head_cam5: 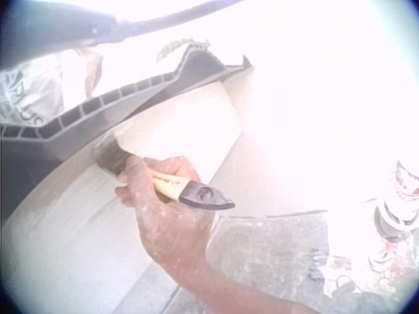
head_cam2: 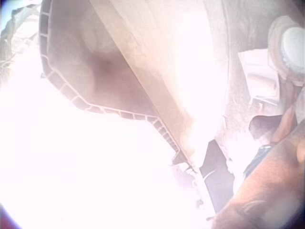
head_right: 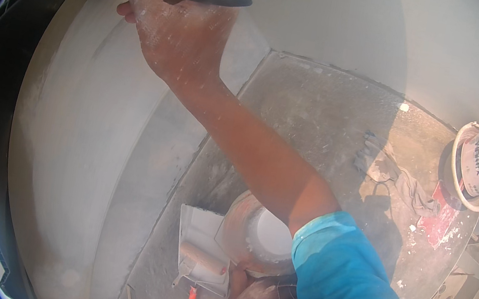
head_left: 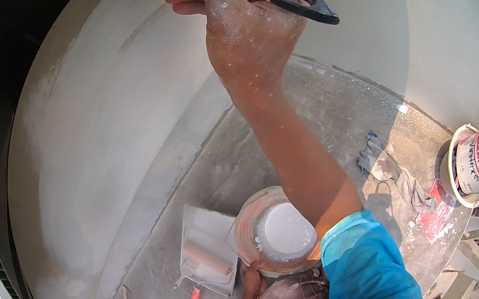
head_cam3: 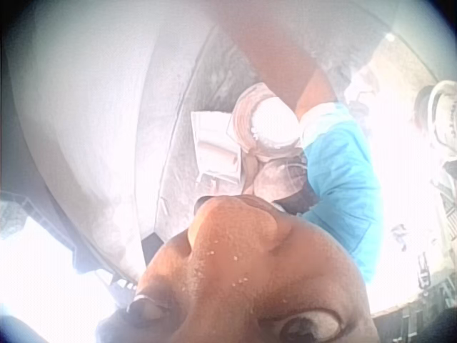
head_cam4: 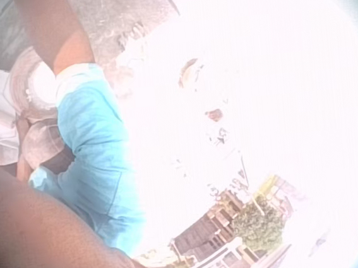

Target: The person paints a curved wall section using a paintbrush and a small bucket of white paint. They repeatedly dip the brush into the bucket and apply paint to the wall surface, occasionally adjusting position while remaining crouched.

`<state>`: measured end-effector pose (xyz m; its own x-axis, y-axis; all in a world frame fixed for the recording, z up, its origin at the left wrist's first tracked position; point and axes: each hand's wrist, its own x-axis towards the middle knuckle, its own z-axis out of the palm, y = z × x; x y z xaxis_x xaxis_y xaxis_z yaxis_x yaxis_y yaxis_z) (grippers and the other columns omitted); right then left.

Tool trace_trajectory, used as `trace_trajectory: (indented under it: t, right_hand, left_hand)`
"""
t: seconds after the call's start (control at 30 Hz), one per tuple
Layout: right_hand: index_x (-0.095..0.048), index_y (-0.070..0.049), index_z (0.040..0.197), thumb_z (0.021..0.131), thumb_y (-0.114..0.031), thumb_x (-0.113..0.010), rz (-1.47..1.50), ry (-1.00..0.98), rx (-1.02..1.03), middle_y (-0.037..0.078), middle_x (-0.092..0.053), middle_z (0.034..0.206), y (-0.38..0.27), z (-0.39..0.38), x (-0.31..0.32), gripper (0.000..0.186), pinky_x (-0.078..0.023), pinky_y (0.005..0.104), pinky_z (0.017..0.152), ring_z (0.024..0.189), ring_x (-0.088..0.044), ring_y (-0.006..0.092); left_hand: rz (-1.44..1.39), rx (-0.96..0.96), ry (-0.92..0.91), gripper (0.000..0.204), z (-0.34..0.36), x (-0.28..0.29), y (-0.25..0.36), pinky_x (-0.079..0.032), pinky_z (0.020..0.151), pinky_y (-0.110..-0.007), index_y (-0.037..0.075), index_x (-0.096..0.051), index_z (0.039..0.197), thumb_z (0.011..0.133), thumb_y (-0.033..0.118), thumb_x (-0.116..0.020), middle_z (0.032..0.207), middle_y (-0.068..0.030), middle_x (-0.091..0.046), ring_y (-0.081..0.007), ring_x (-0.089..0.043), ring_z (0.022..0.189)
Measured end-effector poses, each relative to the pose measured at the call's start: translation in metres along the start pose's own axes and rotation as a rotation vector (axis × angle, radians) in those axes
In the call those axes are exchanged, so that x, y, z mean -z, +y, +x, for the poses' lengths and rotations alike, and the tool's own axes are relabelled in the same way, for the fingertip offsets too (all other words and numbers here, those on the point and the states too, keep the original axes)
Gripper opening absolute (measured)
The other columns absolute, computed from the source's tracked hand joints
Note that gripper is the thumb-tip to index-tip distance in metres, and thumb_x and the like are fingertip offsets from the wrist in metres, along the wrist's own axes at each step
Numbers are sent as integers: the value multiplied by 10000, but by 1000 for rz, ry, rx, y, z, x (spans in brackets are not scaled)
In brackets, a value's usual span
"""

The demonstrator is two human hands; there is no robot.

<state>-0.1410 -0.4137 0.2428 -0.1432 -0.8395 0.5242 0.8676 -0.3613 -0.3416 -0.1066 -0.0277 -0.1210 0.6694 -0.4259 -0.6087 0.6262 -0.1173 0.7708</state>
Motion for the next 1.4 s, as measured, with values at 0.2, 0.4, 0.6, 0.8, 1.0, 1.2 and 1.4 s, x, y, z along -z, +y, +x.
trace_trajectory:
  t: [0.2,0.4,0.6,0.8,1.0,1.2,1.4]
  right_hand:
    - [-576,37,971,1004,-175,-666,-32,-85,-161,147,-705,762,-25,-10,-4,233,-567,252,597,698,-706,135]
    - [-601,41,962,988,-171,-693,-73,-68,-15,137,-703,767,5,-14,-8,233,-576,258,618,704,-711,147]
    - [-598,-39,876,938,-132,-732,-5,35,346,82,-699,700,34,-21,-26,175,-572,245,525,599,-727,139]
    - [-611,-59,847,909,-125,-762,-64,62,357,54,-682,671,34,-32,-33,176,-531,243,508,571,-691,112]
    - [-617,-56,824,884,-124,-785,-172,103,475,46,-661,673,32,-36,-33,192,-521,245,511,572,-663,110]
    - [-623,-52,803,867,-78,-792,7,52,284,38,-650,680,29,-50,-45,183,-507,229,513,581,-649,92]
    - [-673,-46,842,880,-60,-790,-67,-120,272,36,-682,760,18,-77,-41,124,-535,213,570,675,-681,84]
  left_hand:
    - [-15,30,5,633,19,29,-19,-547,930,-374,9,-471,1373,754,-46,-593,1253,-127,-599,-259,-633,1092]
    - [-36,56,14,614,21,29,-22,-548,908,-366,17,-491,1361,760,-41,-598,1221,-114,-608,-251,-637,1075]
    - [-27,18,17,607,16,23,-19,-539,919,-363,17,-499,1359,762,-35,-598,1231,-105,-609,-246,-630,1087]
    - [-16,2,5,605,12,19,-13,-527,944,-366,20,-506,1356,762,-31,-608,1238,-108,-615,-244,-626,1103]
    - [-16,-4,-6,614,3,6,-7,-517,961,-373,19,-503,1366,764,-43,-608,1258,-112,-622,-257,-624,1132]
    - [-61,35,15,643,14,26,-21,-526,952,-375,25,-483,1401,771,-57,-590,1274,-119,-618,-259,-624,1136]
    - [-75,48,-19,649,16,26,-22,-545,925,-378,23,-474,1415,779,-63,-575,1290,-128,-606,-269,-629,1128]
